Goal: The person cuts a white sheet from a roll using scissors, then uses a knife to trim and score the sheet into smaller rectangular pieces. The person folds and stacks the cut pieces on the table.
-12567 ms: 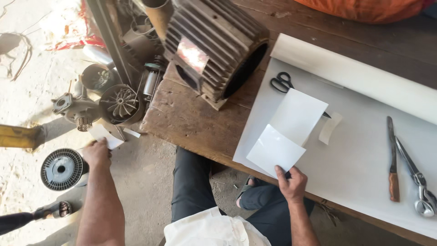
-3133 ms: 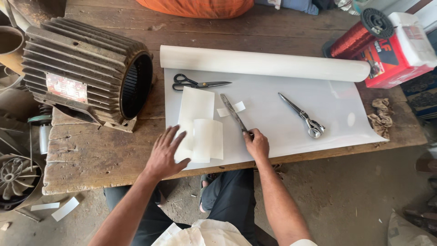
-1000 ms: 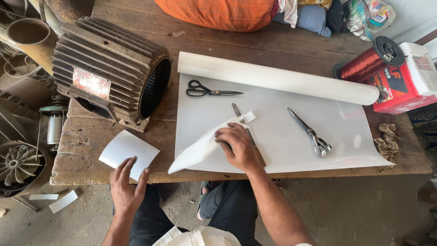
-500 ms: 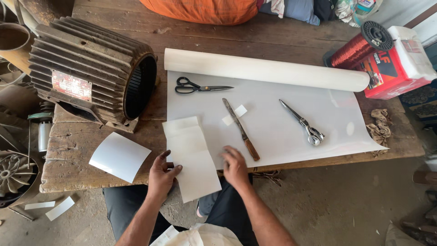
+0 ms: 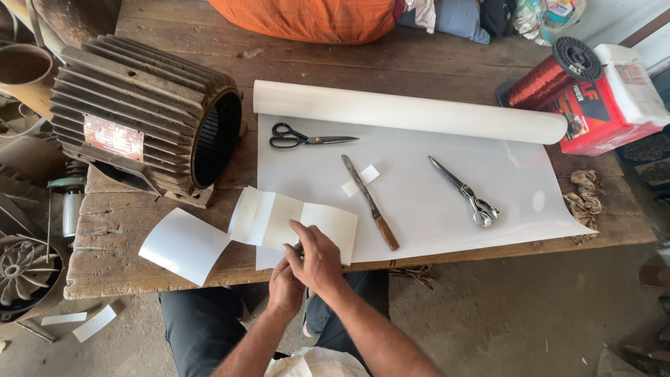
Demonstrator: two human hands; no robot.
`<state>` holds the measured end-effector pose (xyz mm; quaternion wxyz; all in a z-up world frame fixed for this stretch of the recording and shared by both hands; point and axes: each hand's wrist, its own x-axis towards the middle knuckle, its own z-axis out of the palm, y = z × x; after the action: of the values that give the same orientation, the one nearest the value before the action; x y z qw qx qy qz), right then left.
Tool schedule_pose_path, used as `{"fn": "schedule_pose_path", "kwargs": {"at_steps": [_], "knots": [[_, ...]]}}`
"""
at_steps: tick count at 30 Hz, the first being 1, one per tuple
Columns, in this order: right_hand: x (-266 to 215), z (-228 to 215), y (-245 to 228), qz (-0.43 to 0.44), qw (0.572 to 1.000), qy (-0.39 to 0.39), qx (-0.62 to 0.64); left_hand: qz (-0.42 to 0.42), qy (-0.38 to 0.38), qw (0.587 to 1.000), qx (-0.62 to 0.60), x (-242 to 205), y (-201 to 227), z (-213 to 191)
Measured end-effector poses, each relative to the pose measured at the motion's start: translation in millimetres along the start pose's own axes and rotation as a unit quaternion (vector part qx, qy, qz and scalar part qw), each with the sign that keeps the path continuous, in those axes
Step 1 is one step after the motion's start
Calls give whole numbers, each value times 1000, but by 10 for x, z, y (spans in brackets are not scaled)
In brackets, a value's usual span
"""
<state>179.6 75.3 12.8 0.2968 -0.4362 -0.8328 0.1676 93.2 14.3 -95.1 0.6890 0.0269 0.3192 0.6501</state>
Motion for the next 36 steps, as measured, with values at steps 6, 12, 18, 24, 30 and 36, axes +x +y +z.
{"fn": "schedule_pose_path", "kwargs": {"at_steps": [6,12,18,24,30,36], "knots": [[-444,-76,454,54,997,-17,-48,119,-36,767,630,-305,502,261],[-629,-131,612,79,993,-16,-89,125,147,538,821,-256,1145,61],[-598,-72,559,71,991,3,-116,88,135,462,872,8,1248,56],[-629,-52,604,68,992,9,-107,53,135,461,875,-136,1160,144],[-629,-38,627,77,991,-15,-110,27,118,428,896,-78,1075,52],[-630,-41,628,73,991,-5,-109,51,111,426,896,-135,1111,62]]}}
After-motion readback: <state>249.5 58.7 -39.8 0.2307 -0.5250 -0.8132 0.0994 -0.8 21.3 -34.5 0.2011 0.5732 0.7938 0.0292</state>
